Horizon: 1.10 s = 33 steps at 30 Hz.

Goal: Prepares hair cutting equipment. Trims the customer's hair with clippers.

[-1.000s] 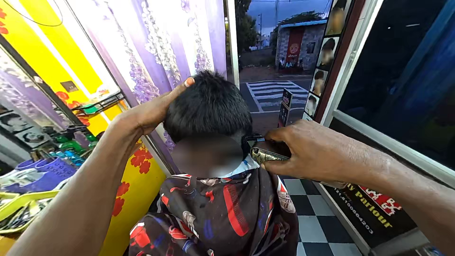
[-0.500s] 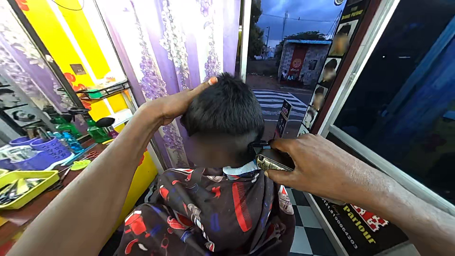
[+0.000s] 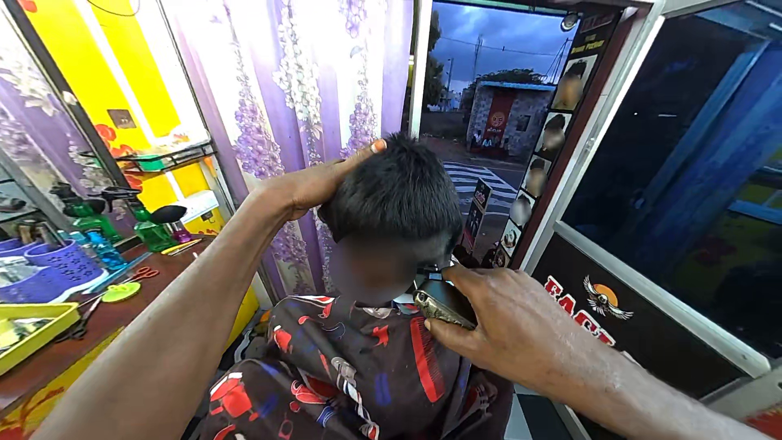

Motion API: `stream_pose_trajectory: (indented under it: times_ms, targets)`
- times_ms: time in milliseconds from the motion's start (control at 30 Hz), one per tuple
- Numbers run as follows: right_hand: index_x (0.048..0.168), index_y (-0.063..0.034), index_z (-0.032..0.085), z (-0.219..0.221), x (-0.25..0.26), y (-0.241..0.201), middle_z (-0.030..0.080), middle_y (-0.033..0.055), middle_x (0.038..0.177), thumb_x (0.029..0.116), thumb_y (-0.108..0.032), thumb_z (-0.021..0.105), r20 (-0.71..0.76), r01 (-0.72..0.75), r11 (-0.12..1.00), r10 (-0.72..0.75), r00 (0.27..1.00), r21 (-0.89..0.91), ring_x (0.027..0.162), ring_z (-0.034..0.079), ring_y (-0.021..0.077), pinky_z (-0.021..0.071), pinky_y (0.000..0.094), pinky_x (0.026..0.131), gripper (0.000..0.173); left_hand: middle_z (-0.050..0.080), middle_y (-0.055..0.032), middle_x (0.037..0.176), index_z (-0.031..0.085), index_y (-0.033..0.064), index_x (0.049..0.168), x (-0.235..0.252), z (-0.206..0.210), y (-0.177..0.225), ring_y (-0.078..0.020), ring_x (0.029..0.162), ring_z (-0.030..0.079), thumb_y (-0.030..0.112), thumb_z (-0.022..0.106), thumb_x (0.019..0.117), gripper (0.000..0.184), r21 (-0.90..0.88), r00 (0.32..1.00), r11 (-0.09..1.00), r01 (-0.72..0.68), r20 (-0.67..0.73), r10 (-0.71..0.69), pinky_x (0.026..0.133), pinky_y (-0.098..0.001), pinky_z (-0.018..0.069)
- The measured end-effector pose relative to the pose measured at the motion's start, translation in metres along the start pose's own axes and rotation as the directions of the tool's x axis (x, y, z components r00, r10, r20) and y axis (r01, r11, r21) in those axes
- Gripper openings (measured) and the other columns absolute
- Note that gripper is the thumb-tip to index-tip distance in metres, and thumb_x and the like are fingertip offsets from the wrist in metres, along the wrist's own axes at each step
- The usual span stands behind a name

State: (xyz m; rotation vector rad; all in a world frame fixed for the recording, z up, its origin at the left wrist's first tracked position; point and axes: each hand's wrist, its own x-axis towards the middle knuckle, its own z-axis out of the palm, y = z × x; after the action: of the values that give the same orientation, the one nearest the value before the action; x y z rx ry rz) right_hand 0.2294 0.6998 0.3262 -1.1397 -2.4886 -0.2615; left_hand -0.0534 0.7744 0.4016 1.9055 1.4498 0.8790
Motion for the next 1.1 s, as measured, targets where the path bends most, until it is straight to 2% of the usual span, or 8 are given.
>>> stream_pose_trajectory:
  times_ms: [133,267,400,600,700,900,1033,1100]
  targets:
    - [0.113,-0.0103,0.068,0.029,-0.018,-0.012,0.07,0.0055,0.085,0.094,-0.054,0.064,0.054,0.099,0.945,-0.122,0.991,0.312,0.076,0.07,0.0211,0.0574,0.0449,0.063,0.048,0.071,0.0004,0.11,0.064,0.0195,0.125,0.0,0.0,0.001,-0.0116,0.106,0.067,0.074,0.021,0.099,0.074,-0.014,1.0,1.0,-0.014,0.007,0.014,0.092,-0.0395,0.0557]
    - [0.117,-0.0101,0.07,0.042,-0.041,-0.006,0.074,0.0043,0.095,0.0915,-0.051,0.071,0.162,-0.079,0.727,-0.044,0.986,0.682,0.084,0.071,0.0131,0.0604,0.0381,0.074,0.049,0.071,0.0007,0.114,0.064,0.0206,0.127,0.003,-0.001,-0.003,-0.0113,0.109,0.066,0.072,0.02,0.0997,0.073,-0.027,1.0,0.999,-0.023,0.017,0.024,0.094,-0.0393,0.0547]
    - [0.117,-0.0184,0.072,0.026,-0.039,0.015,0.075,-0.005,0.098,0.0909,-0.06,0.066,0.268,-0.325,0.608,0.186,0.945,0.724,0.087,0.072,0.0074,0.0622,0.0341,0.077,0.049,0.07,0.0023,0.116,0.063,0.0242,0.128,0.005,-0.001,-0.005,-0.0113,0.111,0.065,0.076,0.018,0.0974,0.075,-0.023,1.0,1.0,-0.011,0.024,0.011,0.095,-0.0407,0.0541]
    - [0.115,-0.0084,0.069,0.023,-0.025,0.024,0.074,0.0082,0.1,0.0925,-0.044,0.071,0.495,-0.538,0.22,0.223,0.84,0.814,0.084,0.075,0.0213,0.0655,0.0392,0.077,0.042,0.069,0.0066,0.117,0.061,0.029,0.128,0.009,-0.002,-0.011,-0.008,0.111,0.065,0.071,0.02,0.1003,0.066,-0.028,0.997,0.997,-0.067,0.03,0.068,0.096,-0.0373,0.0543]
    - [0.111,-0.0114,0.071,0.035,-0.024,0.018,0.075,0.0063,0.096,0.091,-0.049,0.071,0.397,-0.457,0.252,0.256,0.881,0.853,0.082,0.075,0.0199,0.0657,0.0378,0.075,0.043,0.068,0.001,0.127,0.06,0.0262,0.137,0.031,-0.019,-0.047,-0.0144,0.12,0.064,0.074,0.027,0.1002,0.068,-0.121,0.958,0.966,-0.228,0.152,0.245,0.098,-0.0478,0.0543]
    - [0.11,-0.0188,0.072,0.054,-0.021,0.012,0.075,-0.0049,0.092,0.0898,-0.056,0.068,0.195,-0.303,0.448,0.272,0.942,0.841,0.083,0.072,0.0078,0.0623,0.0318,0.074,0.043,0.07,0.0113,0.112,0.063,0.0316,0.123,-0.001,-0.002,-0.007,-0.0034,0.108,0.065,0.068,0.017,0.1022,0.062,-0.022,1.0,1.0,-0.018,-0.022,0.018,0.093,-0.0314,0.0551]
    - [0.111,-0.0178,0.071,0.049,-0.019,0.005,0.072,-0.0043,0.091,0.0905,-0.056,0.069,0.175,-0.295,0.499,0.273,0.946,0.815,0.082,0.07,0.0066,0.0608,0.033,0.073,0.043,0.068,0.003,0.126,0.061,0.0322,0.134,0.022,-0.022,-0.049,-0.0164,0.119,0.064,0.077,0.026,0.0977,0.068,-0.071,0.992,0.993,-0.095,0.075,0.1,0.099,-0.0493,0.0536]
    - [0.11,-0.0171,0.071,0.049,-0.017,0.002,0.071,-0.0037,0.09,0.0911,-0.055,0.069,0.134,-0.259,0.521,0.266,0.955,0.813,0.079,0.069,0.0061,0.0594,0.0319,0.07,0.042,0.066,0.0044,0.129,0.058,0.0363,0.135,0.027,-0.025,-0.057,-0.0158,0.122,0.062,0.078,0.026,0.0967,0.065,-0.05,0.99,0.991,-0.128,0.055,0.131,0.102,-0.0485,0.0518]
